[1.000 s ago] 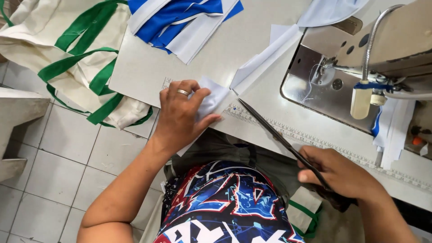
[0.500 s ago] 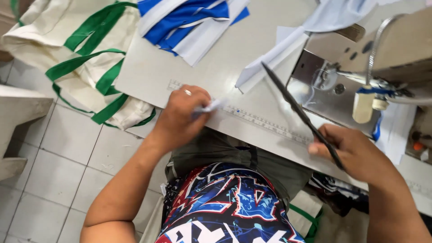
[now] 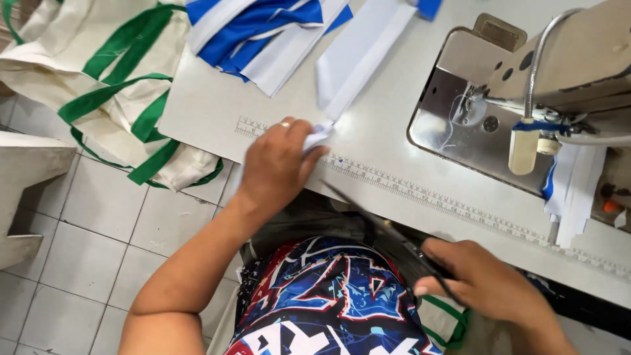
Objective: Cutting fabric pieces into strips using scissors on a workbench in a sewing factory.
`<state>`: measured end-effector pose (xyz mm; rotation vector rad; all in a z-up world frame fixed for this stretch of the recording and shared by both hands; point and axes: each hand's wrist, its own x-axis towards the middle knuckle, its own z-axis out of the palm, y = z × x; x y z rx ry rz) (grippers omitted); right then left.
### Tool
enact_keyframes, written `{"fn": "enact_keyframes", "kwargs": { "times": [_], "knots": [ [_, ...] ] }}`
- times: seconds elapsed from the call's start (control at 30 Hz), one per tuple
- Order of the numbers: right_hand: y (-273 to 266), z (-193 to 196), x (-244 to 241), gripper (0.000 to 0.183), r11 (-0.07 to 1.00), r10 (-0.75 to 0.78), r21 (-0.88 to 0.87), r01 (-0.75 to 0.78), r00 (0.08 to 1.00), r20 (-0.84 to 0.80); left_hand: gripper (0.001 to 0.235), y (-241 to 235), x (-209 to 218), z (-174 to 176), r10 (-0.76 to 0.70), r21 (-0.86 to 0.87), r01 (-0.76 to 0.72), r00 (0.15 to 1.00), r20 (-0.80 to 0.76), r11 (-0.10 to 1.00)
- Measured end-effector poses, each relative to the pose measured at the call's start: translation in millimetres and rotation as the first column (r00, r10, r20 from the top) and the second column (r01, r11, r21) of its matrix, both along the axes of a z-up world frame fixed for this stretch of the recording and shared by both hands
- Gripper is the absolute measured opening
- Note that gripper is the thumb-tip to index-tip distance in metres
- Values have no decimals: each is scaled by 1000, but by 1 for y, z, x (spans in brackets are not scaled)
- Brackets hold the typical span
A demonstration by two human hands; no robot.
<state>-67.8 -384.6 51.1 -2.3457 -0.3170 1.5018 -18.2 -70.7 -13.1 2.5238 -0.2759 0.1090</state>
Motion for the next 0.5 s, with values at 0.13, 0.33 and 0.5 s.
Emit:
{"fn": "enact_keyframes", "kwargs": {
  "times": [0.13,0.33,0.5],
  "knots": [
    [-13,-12,9,50,935,-250,245,258,966,-63,21,22,-23,2,-33,28,29,987,155,999],
    [24,-22,23,47,906,-176,384,175,984,-32,19,32,-43,-3,-22,58,8,972,233,998],
    [36,-15,29,45,932,-166,333,145,986,35,19,36,-44,-6,-33,52,21,972,234,998]
  ]
}}
